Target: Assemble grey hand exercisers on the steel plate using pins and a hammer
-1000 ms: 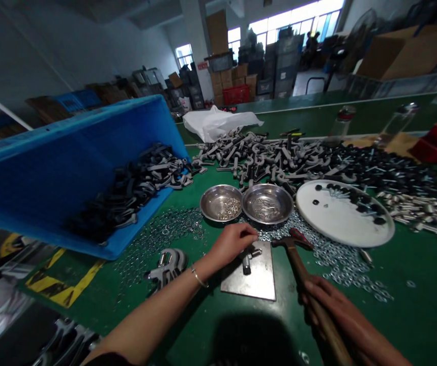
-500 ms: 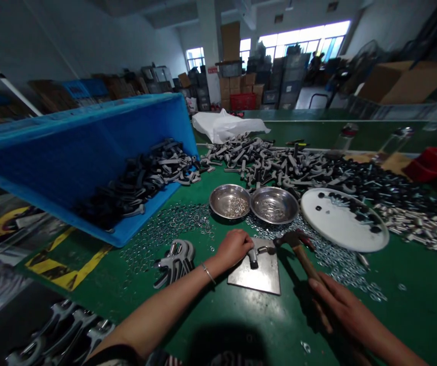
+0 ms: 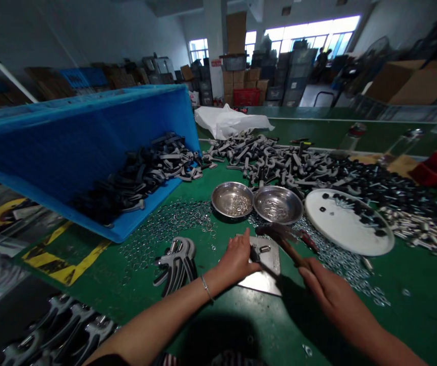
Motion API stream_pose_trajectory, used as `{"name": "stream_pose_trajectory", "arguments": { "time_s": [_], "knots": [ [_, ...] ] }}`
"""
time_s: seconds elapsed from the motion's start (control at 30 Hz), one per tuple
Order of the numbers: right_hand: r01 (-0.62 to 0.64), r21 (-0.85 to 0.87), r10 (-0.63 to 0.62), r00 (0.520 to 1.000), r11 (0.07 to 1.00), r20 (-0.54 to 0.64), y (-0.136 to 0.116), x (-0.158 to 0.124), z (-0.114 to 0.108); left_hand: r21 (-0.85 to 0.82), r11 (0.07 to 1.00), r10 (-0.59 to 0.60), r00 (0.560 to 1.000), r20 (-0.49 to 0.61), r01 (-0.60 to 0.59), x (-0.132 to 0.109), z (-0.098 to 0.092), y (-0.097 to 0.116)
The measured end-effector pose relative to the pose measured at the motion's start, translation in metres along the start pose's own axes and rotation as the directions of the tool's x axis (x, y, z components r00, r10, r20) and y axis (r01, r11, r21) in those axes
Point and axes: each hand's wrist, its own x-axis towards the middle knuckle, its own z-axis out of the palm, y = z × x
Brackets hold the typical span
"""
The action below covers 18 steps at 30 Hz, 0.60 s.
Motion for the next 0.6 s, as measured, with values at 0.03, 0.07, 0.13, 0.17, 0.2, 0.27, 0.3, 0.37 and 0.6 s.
{"name": "stream_pose_trajectory", "arguments": {
  "time_s": [0.03, 0.07, 0.13, 0.17, 0.2, 0.27, 0.3, 0.37, 0.6],
  "knots": [
    [-0.008, -0.016, 0.008, 1.000, 1.000, 0.019, 0.002, 0.005, 0.002, -0.034, 0.999, -0.012, 1.000, 0.007, 0.012, -0.002, 0.003, -0.001],
    [-0.022, -0.003, 0.022, 0.998, 1.000, 0.055, 0.006, 0.010, 0.005, -0.060, 0.998, -0.020, 1.000, 0.016, 0.021, -0.003, 0.004, -0.001],
    [-0.109, 0.114, 0.091, 0.984, 0.987, 0.154, 0.016, 0.014, 0.008, -0.092, 0.995, -0.026, 0.999, 0.033, 0.029, -0.004, 0.006, -0.003],
    [-0.190, 0.197, 0.148, 0.966, 0.962, 0.211, 0.020, 0.013, 0.009, -0.098, 0.995, -0.024, 0.999, 0.035, 0.027, -0.004, 0.006, -0.004],
    [-0.275, 0.269, 0.208, 0.945, 0.923, 0.251, 0.023, 0.011, 0.009, -0.100, 0.995, -0.021, 0.999, 0.033, 0.024, -0.004, 0.005, -0.004],
    [-0.360, 0.340, 0.283, 0.925, 0.869, 0.255, 0.025, 0.002, 0.010, -0.096, 0.995, -0.012, 0.999, 0.033, 0.015, -0.002, 0.003, -0.005],
    [-0.333, 0.342, 0.275, 0.939, 0.879, 0.207, 0.024, -0.002, 0.010, -0.093, 0.996, -0.009, 0.999, 0.034, 0.012, -0.001, 0.003, -0.005],
    [-0.191, 0.262, 0.176, 0.981, 0.946, 0.078, 0.018, -0.005, 0.012, -0.093, 0.996, -0.005, 0.999, 0.039, 0.009, 0.001, 0.002, -0.005],
    [-0.133, 0.096, 0.117, 0.981, 0.986, 0.157, 0.027, 0.019, 0.015, -0.099, 0.993, -0.060, 0.995, 0.076, 0.067, -0.005, 0.002, -0.001]
  ]
}}
